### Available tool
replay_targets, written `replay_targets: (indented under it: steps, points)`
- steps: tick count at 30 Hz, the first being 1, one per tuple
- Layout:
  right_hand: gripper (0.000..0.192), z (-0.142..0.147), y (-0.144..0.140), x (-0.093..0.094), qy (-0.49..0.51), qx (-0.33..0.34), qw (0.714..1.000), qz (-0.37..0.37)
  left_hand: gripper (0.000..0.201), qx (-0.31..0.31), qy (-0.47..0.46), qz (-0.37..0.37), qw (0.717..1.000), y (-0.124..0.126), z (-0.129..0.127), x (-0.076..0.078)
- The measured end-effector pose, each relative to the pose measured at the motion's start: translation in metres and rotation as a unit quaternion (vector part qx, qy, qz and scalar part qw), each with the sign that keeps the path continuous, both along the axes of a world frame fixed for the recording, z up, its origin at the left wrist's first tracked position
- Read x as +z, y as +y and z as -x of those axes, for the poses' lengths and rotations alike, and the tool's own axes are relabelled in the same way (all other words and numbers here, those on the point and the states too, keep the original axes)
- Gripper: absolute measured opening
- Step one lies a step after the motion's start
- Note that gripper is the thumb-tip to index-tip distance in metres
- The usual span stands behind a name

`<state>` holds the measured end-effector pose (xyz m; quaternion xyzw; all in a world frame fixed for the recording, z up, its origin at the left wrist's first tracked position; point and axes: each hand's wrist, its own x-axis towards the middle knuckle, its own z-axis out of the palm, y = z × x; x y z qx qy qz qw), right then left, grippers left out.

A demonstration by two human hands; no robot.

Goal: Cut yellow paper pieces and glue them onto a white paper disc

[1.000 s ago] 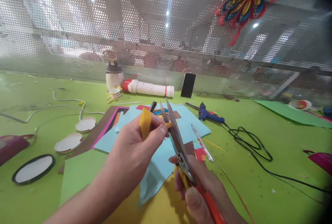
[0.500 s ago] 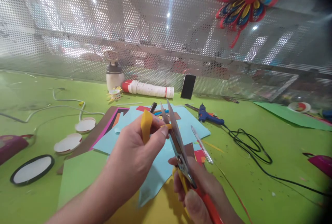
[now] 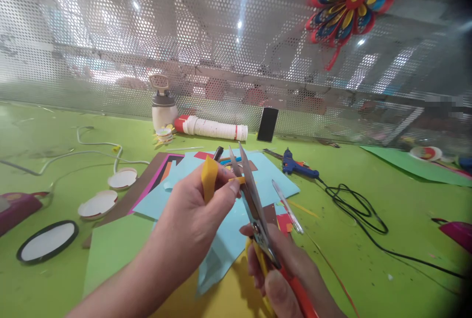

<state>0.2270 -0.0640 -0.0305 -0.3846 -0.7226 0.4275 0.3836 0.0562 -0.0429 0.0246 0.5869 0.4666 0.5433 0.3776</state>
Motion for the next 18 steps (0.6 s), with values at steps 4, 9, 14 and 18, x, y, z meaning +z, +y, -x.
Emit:
replay_targets:
  steps: [4,9,14,18]
  points:
    - [0.066,-0.0016,-0.0002,0.0025,-0.009,0.018,1.000,0.016,0.018,0.005,-0.006,0.009,1.000,-0.0009,-0.0005,0.0017]
    - [0.066,-0.0040,-0.0004,0.0067,-0.029,0.025,0.999,0.028,0.018,0.012,-0.006,0.020,1.000,-0.0014,-0.0008,0.0032]
    - [0.064,-0.0041,-0.0008,0.0091,-0.023,0.028,0.999,0.019,0.018,0.005,-0.013,0.014,1.000,-0.0004,0.0007,-0.0005]
    - [0.061,-0.0028,-0.0011,0.0088,-0.006,0.028,0.999,0.020,0.018,0.002,-0.016,0.019,1.000,-0.0007,0.0012,0.0000]
